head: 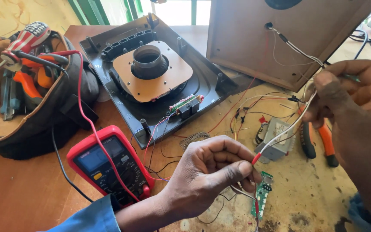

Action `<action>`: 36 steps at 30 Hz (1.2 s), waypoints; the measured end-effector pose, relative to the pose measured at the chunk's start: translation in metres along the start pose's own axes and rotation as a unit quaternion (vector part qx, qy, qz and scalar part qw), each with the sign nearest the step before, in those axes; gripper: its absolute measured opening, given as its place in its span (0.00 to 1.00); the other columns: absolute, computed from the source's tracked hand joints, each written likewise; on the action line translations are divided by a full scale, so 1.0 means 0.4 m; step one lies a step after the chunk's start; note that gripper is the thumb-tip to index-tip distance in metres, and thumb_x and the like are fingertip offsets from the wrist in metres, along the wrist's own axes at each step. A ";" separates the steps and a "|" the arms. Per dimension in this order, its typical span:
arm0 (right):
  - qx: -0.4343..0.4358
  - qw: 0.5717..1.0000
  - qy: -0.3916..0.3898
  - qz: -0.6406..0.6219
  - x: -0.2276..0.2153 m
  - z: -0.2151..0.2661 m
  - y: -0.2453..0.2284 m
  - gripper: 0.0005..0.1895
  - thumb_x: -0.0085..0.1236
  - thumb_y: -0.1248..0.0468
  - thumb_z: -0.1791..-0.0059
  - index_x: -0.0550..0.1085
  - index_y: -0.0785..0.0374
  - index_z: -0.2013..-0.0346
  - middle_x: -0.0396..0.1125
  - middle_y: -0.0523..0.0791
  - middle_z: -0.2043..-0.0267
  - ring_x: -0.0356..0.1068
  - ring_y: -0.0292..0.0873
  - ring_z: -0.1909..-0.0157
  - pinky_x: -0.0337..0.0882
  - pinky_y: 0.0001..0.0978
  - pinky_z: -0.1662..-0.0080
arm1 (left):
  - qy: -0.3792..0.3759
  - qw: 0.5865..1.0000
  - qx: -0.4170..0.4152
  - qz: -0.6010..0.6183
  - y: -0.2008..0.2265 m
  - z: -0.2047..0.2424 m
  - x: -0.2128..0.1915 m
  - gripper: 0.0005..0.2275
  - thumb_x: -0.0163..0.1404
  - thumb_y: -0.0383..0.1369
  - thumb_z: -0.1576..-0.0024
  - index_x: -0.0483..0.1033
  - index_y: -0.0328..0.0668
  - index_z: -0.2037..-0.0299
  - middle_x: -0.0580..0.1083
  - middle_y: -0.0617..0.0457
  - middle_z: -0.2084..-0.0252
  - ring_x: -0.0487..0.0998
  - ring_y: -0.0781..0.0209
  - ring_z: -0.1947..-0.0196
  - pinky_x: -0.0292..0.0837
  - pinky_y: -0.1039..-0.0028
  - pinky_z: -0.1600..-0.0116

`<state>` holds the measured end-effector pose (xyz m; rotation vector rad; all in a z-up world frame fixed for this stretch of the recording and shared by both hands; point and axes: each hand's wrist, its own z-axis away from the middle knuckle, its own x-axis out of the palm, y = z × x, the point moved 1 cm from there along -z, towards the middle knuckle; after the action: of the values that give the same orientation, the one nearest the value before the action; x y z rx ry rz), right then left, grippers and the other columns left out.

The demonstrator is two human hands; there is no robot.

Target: The person strips the insulation off the ends of white and red wires using wire cutters. They then use a soldering iron to tin the exposed wire ends and solder them to a small green circuit board.

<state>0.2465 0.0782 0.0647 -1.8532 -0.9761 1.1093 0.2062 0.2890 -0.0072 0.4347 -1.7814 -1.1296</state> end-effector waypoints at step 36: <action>0.084 0.973 -0.213 -0.035 0.064 0.096 0.076 0.12 0.65 0.62 0.53 0.80 0.68 0.76 0.67 0.47 0.87 0.65 0.39 0.89 0.65 0.28 0.84 | 0.036 0.997 0.008 -0.065 0.008 0.003 0.008 0.10 0.50 0.32 0.37 0.72 0.29 0.57 0.80 0.37 0.63 0.82 0.56 0.64 0.81 0.72 0.56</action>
<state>0.2269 0.0959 0.0163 -1.4615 -1.1358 1.5334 0.2041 0.2891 -0.0029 0.6022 -1.7202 -1.1751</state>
